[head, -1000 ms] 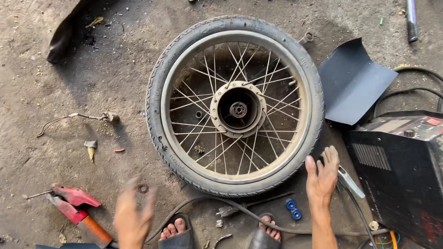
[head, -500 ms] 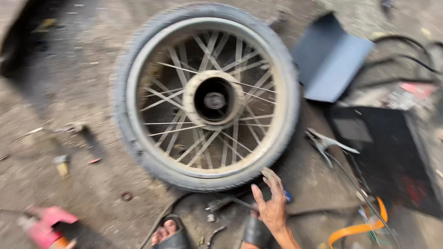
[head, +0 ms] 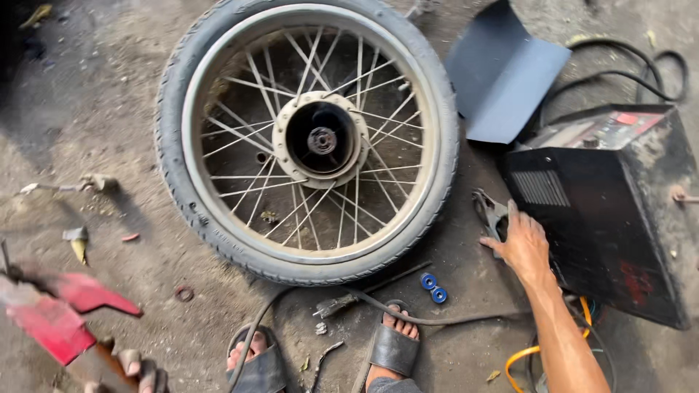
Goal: The person welds the hub of a motorcycle wheel using a welding torch and a grounding clamp. They flip the wheel over to weld the other side of the hub.
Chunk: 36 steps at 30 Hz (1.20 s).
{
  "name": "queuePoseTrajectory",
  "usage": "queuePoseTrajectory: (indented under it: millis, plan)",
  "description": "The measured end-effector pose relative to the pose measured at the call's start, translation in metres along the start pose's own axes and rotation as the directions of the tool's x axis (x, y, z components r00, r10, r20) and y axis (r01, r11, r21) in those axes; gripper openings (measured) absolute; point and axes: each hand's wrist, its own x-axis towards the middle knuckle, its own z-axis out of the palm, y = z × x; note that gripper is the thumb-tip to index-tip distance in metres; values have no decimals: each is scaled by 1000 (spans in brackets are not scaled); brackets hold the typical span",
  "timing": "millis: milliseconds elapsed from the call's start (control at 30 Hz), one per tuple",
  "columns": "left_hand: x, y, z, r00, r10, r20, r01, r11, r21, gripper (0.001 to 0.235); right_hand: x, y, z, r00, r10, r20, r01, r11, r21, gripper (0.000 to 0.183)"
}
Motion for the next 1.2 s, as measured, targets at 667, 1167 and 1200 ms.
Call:
queuePoseTrajectory:
  millis: [667,1167,1200]
  plan:
    - [173,-85,126,721,-117,-683,449,830,332,45,4,-132,-218,887,86,454,-347,774,530,48]
    - [171,-79,116,627,-241,-741,566,795,220,49,63,-256,-253,629,-53,776,-272,920,283,45]
    - [171,-78,116,629,-239,-740,557,802,215,47,67,-256,-239,633,-57,772,-245,931,270,65]
